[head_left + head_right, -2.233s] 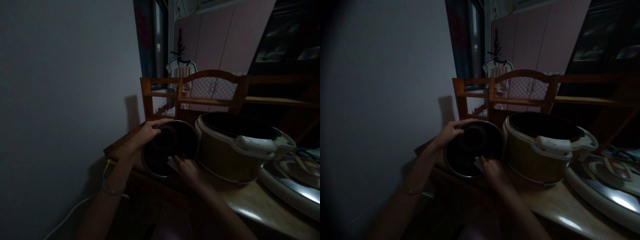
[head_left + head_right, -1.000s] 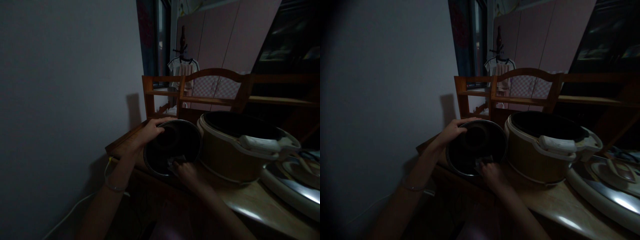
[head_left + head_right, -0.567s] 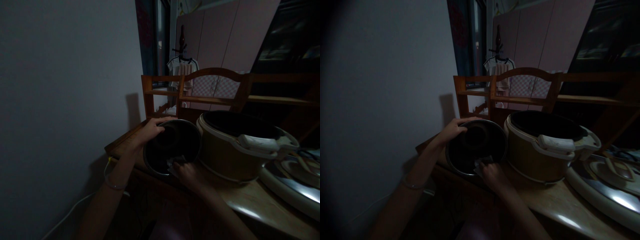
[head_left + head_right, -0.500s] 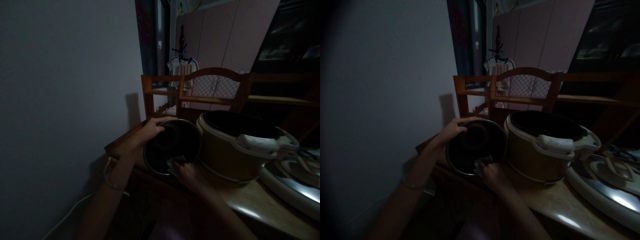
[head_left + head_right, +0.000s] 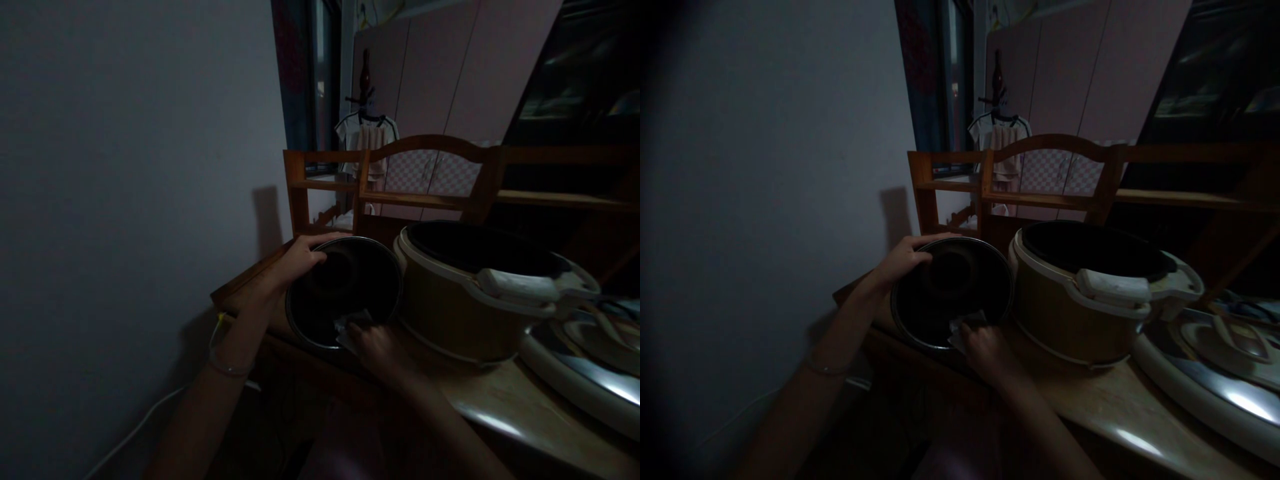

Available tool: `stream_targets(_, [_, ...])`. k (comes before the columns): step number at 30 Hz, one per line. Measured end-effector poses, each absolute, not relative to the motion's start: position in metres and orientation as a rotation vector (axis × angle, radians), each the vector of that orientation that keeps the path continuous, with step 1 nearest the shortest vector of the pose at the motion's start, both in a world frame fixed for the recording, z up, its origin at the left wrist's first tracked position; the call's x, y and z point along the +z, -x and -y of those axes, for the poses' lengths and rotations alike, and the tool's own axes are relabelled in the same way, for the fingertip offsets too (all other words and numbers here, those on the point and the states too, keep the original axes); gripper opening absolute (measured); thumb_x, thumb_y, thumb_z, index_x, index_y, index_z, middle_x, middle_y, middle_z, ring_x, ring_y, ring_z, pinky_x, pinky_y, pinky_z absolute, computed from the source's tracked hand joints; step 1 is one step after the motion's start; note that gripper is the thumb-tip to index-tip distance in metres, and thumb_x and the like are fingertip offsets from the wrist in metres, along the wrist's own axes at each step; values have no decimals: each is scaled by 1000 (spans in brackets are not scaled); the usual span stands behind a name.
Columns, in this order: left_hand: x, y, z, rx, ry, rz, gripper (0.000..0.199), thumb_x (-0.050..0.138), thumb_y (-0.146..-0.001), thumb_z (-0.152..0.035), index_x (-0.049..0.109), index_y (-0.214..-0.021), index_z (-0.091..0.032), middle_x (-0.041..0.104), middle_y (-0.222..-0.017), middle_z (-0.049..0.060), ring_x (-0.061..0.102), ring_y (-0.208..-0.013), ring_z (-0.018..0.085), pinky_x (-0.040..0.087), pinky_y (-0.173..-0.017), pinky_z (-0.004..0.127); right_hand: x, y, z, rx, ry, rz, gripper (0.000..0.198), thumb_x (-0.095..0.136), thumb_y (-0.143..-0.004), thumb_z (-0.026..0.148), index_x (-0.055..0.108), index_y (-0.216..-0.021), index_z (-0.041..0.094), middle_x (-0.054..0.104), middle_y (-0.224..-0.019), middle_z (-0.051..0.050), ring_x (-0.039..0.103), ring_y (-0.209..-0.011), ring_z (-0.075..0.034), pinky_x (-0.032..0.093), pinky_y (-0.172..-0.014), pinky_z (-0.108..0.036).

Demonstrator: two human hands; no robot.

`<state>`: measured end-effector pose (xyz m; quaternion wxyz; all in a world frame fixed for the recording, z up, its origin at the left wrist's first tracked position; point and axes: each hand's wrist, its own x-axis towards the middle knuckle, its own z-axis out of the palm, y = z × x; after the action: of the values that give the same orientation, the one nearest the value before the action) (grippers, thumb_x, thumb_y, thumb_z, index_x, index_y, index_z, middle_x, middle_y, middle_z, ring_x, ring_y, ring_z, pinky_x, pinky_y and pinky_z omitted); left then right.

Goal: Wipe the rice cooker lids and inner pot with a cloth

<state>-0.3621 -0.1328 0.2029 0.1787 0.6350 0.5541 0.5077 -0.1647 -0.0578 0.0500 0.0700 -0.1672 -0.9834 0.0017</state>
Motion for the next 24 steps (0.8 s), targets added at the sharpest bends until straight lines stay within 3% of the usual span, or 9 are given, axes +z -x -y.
stream_targets(13, [202, 366, 131, 1499, -1767, -1534, 76, 43, -56, -4, 62, -128, -23, 65, -126, 0, 58, -117, 21, 43, -103, 34, 43, 178, 68, -6, 588, 2997, 39, 48, -85, 16, 56, -123, 20, 74, -92, -9, 70, -75, -20, 43, -58, -25])
stream_targets(24, [200, 372, 126, 1525, -1738, -1599, 72, 44, -57, -5, 64, -125, -20, 70, -117, -1, 62, -111, 22, 45, -101, 35, 46, 183, 111, 247, 760, 2715, 21, 46, -86, 9, 57, -102, 19, 70, -101, -8, 66, -86, -19, 45, -71, -27])
